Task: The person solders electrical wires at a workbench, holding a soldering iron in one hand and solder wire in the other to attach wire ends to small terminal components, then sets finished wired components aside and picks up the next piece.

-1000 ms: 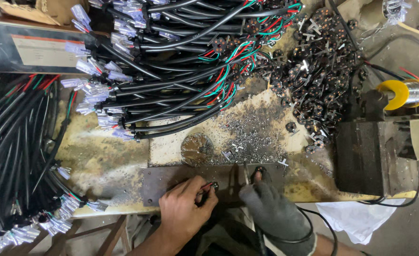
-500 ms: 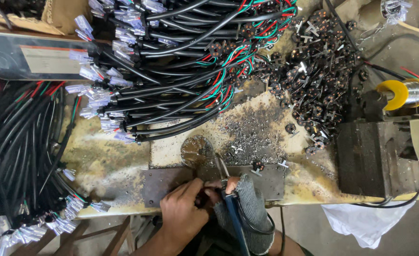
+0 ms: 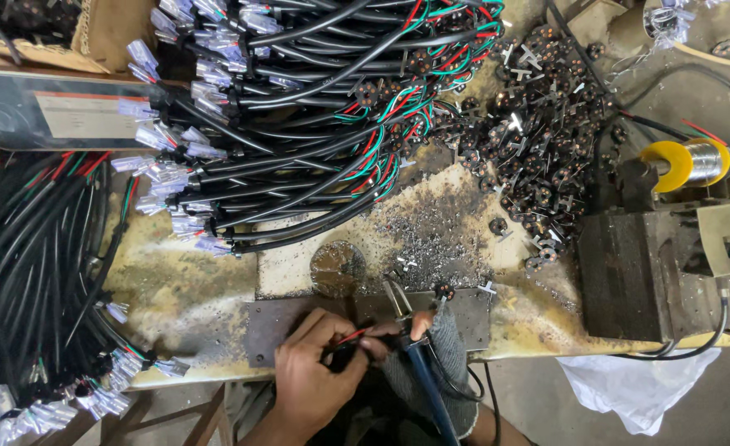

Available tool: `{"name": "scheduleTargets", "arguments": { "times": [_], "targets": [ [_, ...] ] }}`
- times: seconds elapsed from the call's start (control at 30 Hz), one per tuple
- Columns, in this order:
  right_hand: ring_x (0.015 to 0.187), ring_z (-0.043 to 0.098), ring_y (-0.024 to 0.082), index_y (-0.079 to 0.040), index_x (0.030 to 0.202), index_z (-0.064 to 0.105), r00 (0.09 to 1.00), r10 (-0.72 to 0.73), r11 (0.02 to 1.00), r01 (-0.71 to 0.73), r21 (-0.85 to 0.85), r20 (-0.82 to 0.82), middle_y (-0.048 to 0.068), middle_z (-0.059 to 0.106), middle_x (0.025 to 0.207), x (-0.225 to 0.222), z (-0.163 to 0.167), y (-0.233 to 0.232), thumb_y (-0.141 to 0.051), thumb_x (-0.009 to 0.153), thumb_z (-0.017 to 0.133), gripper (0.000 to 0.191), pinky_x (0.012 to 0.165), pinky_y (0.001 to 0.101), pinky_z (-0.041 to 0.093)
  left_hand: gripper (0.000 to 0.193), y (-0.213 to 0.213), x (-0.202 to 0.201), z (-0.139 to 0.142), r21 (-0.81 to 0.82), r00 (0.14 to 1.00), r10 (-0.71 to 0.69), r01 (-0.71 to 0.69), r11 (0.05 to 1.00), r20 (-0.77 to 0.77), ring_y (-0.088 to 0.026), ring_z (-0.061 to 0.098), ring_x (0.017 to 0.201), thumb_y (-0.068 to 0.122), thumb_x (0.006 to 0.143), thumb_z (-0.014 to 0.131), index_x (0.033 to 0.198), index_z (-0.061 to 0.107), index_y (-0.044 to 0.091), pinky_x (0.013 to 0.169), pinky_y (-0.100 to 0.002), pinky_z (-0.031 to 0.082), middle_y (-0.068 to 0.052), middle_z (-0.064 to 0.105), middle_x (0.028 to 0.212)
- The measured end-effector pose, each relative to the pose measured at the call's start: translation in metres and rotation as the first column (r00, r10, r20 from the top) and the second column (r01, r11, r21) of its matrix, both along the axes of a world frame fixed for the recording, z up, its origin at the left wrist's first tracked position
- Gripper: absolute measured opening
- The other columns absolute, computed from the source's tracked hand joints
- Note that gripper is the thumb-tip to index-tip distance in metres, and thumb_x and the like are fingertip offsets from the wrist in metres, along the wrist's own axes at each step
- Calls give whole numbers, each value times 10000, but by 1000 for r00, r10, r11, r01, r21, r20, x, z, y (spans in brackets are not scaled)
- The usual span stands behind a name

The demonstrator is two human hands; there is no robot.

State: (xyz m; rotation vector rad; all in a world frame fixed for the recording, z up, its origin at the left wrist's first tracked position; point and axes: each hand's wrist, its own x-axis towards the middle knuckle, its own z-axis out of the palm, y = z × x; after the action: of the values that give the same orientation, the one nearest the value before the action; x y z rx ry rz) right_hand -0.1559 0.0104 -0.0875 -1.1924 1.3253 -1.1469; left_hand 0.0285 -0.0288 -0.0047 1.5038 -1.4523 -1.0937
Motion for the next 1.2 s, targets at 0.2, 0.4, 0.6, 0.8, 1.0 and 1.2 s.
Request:
{"name": "scheduleTargets", "arguments": {
  "times": [0.2,0.4,0.6,0.8,1.0,1.2],
  "targets": [
    [846,763,149,-108,1028,416,967,29,973,-85,-212,-255,86,777,950,-11,-1,2,13,912,755,379,705,248,569,150,8,0,-6,-244,993,53,-76,967,-101,-187,734,706,26,772,834,915,789,39,618,-285,569,-76,730,842],
    [870,747,184,-118,1058,358,994,107,992,-107,-64,1,104,751,915,-13,1,-3,34,940,747,434,795,282,585,155,12,1,-18,-286,990,10,-50,957,-139,-174,737,689,10,740,849,882,791,35,595,-273,574,-75,734,816],
    [807,771,177,-110,981,376,994,46,966,-70,248,101,125,762,839,-23,7,-13,71,815,797,488,688,295,615,133,11,2,-20,-255,992,-40,8,967,-120,-173,753,684,18,763,855,882,800,37,582,-280,587,-70,748,821],
    [723,713,121,-133,1039,334,996,80,989,-74,128,-46,110,792,807,-19,24,-15,3,869,810,524,668,249,549,147,11,2,-14,-353,997,-66,46,934,-44,-231,737,725,52,793,832,920,765,27,627,-315,584,-94,733,851],
    [769,728,128,-117,1030,351,1000,-5,998,6,63,-7,94,774,808,-15,31,-21,-8,807,838,546,702,260,558,77,13,-2,-8,-174,998,-51,43,984,-40,-256,663,581,63,848,800,914,768,39,523,-355,509,-99,690,725],
    [754,685,107,-112,1014,357,997,25,998,-20,67,-80,56,786,812,-14,17,-19,-47,842,824,502,719,256,521,63,11,-3,-7,-267,997,-66,76,961,46,-262,675,613,109,871,782,903,749,66,545,-350,526,-76,678,737]
  ]
}}
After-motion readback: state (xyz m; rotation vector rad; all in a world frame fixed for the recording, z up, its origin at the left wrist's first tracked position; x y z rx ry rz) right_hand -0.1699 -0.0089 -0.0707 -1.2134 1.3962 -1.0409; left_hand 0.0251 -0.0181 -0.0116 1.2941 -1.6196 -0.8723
